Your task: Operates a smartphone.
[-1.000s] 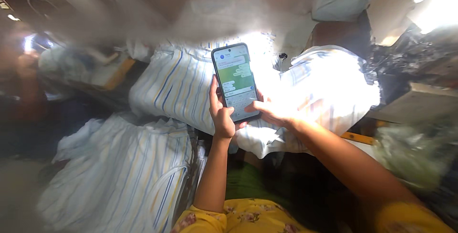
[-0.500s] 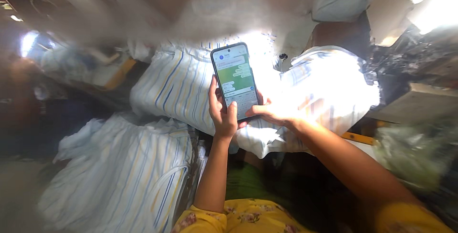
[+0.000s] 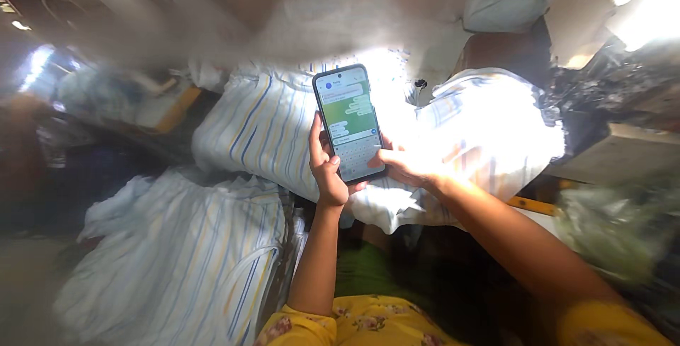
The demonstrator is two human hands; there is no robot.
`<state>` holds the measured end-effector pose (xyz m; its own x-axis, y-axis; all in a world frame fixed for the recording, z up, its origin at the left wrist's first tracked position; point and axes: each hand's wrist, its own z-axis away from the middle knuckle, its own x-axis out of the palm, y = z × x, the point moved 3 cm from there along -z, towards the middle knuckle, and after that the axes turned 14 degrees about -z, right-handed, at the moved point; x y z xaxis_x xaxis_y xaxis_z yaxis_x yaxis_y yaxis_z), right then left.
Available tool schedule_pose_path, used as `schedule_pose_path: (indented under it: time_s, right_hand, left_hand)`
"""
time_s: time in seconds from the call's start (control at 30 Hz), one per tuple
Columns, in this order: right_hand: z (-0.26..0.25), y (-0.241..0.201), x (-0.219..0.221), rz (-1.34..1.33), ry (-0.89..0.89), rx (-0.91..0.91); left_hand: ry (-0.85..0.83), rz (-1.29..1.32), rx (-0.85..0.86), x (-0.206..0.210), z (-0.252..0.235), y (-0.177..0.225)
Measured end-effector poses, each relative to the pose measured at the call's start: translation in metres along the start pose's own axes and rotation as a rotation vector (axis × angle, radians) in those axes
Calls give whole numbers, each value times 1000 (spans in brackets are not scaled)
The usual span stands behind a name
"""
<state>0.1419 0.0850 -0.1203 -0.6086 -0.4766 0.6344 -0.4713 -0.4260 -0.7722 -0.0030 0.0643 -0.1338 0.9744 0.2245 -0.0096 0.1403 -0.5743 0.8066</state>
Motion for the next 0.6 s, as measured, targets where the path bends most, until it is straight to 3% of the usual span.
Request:
schedule_pose_path:
  time_s: [0.6]
  right_hand:
    - [1, -2, 2, -21, -32, -20]
  left_hand:
    - [10, -79, 11, 0, 1, 2]
